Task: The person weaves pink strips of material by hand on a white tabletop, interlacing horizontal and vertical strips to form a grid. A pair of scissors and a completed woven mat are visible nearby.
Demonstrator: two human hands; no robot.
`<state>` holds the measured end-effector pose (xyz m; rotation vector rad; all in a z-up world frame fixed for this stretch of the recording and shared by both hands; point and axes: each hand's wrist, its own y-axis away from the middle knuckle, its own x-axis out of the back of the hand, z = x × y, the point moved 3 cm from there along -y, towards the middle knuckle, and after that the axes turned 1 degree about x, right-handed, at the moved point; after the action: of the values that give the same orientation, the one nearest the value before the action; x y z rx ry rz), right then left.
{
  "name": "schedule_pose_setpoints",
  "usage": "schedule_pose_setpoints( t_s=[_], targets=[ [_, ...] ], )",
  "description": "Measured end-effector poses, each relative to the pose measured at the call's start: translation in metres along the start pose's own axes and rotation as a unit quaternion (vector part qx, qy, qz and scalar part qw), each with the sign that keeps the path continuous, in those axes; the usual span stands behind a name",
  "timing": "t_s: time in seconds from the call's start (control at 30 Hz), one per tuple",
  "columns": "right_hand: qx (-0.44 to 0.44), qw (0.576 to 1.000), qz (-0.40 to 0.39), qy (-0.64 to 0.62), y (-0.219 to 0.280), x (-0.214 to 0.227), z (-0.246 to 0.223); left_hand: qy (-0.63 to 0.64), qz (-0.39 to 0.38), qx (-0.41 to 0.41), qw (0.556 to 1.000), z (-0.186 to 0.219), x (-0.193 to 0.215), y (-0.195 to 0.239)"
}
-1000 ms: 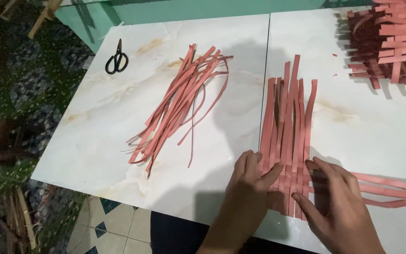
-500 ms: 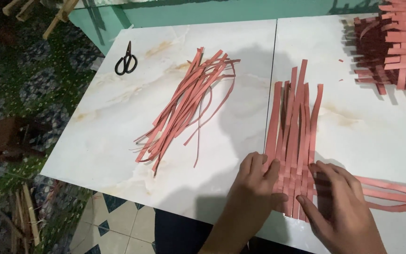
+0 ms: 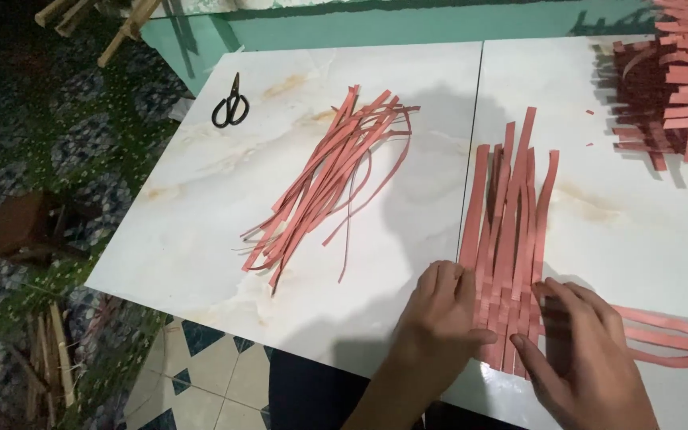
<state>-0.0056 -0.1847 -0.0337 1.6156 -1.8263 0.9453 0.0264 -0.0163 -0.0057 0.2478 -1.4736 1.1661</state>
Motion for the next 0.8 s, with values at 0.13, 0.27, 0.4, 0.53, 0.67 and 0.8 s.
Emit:
schedule_pose_setpoints(
  t_s=[0.13,0.27,0.4,0.53,0.67,0.8],
  targets=[
    [0.002,1.0,-0.001,0.014,0.0,-0.003,0.004,-0.09,-0.088,-0.059,0.99,-0.001,-0.009,0.001],
    [-0.003,1.0,-0.011,0.009,-0.002,-0.002,0.001,0.019,-0.091,0.033,0.995,-0.005,-0.015,0.003],
    [-0.019,0.999,-0.02,0.027,-0.002,-0.001,-0.001,-0.017,-0.141,0.045,0.989,-0.007,-0.024,0.002],
    [0.005,1.0,0.003,0.022,-0.001,-0.002,0.001,-0.083,-0.194,0.028,0.977,-0.006,-0.004,-0.012],
    [-0.017,1.0,-0.017,0.004,0.0,-0.002,0.003,0.112,-0.248,0.136,0.953,-0.017,-0.017,-0.017],
    [0.034,0.999,0.01,0.023,0.001,-0.003,0.003,0.068,-0.244,0.112,0.961,-0.017,-0.021,-0.018]
  ],
)
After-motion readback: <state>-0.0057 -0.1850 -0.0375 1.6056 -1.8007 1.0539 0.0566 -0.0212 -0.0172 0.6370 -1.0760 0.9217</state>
